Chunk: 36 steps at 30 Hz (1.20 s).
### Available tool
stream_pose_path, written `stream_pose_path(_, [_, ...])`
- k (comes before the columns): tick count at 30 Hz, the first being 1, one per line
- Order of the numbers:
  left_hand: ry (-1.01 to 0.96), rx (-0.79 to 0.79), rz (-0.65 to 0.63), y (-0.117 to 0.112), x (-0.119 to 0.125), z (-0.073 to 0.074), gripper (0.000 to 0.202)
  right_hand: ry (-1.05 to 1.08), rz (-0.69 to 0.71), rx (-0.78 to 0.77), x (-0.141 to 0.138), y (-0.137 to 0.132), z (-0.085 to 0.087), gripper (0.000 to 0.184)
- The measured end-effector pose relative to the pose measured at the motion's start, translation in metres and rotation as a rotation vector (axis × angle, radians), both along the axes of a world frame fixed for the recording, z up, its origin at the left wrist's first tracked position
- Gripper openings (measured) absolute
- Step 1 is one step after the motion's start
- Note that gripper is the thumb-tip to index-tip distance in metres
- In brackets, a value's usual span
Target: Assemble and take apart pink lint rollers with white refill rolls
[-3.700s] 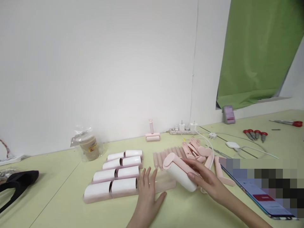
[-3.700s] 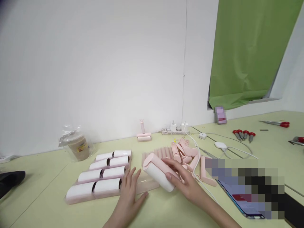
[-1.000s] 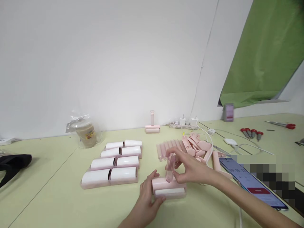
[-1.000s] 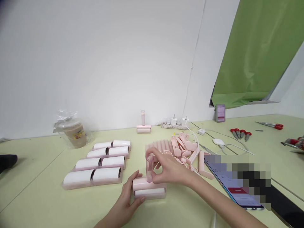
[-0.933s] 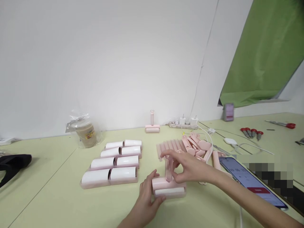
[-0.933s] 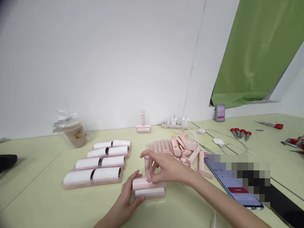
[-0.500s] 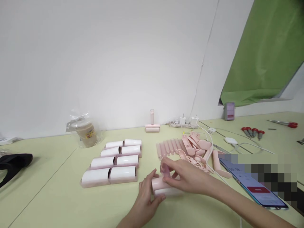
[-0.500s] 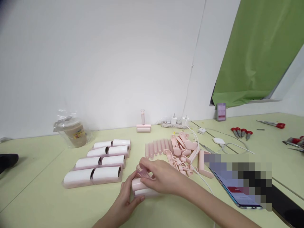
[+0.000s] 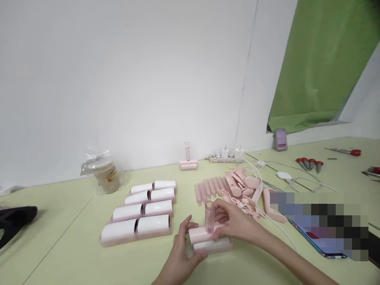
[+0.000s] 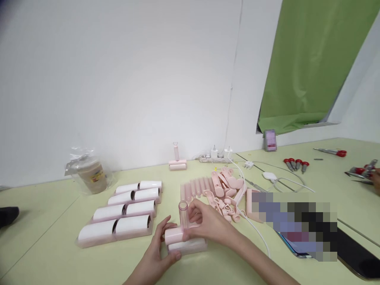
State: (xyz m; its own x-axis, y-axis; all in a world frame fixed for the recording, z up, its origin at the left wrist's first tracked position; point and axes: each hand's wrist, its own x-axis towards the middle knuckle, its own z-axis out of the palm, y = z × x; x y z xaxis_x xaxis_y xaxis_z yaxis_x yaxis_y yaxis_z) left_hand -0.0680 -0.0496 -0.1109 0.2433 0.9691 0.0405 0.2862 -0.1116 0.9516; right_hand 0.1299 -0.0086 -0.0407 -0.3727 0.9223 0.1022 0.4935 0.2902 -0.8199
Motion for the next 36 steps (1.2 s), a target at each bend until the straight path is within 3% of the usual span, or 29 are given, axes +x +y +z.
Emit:
stream_pose_path(2, [0.001, 0.016, 0.051, -0.002, 0.000, 0.006, 0.087, 0.136, -0.029, -0.013, 0.027, 0.003, 0.005, 0.036])
stream_pose_path(4, [0.016, 0.089, 0.110, -0.002, 0.002, 0.018, 0.096, 0.200, -0.150, 0.089, 0.059, 0.002, 0.014, 0.027])
stream_pose_path(8, [-0.060, 0.240, 0.035, 0.015, 0.020, 0.058, 0.089, 0.063, -0.391, 0.340, 0.102, -0.003, 0.031, 0.021])
stream_pose_path(11, [-0.208, 0.177, -0.051, 0.038, 0.043, 0.083, 0.082, -0.313, -0.231, 0.468, 0.101, -0.005, 0.032, 0.012])
stream_pose_path(13, [-0.317, 0.086, -0.098, 0.047, 0.056, 0.089, 0.057, -0.577, -0.055, 0.515, 0.092, -0.005, 0.023, 0.010])
stream_pose_path(16, [-0.412, -0.046, -0.149, 0.049, 0.068, 0.086, 0.025, -0.810, 0.003, 0.559, 0.081, -0.002, 0.000, 0.013])
stream_pose_path(20, [-0.469, -0.067, -0.087, 0.042, 0.072, 0.078, 0.015, -0.832, -0.020, 0.574, 0.083, 0.001, -0.023, 0.022])
stream_pose_path(26, [-0.535, -0.060, -0.078, 0.043, 0.073, 0.072, 0.038, -0.712, -0.083, 0.485, 0.088, -0.006, -0.024, 0.011])
stream_pose_path(30, [-0.551, -0.065, -0.094, 0.046, 0.073, 0.067, 0.045, -0.739, -0.067, 0.404, 0.088, -0.019, -0.027, 0.001])
stream_pose_path(34, [-0.588, -0.089, -0.156, 0.047, 0.071, 0.064, 0.047, -0.834, -0.005, 0.351, 0.088, -0.030, -0.032, 0.008])
stream_pose_path(36, [-0.629, -0.107, -0.186, 0.048, 0.070, 0.063, 0.050, -0.846, 0.010, 0.362, 0.088, -0.032, -0.027, 0.021])
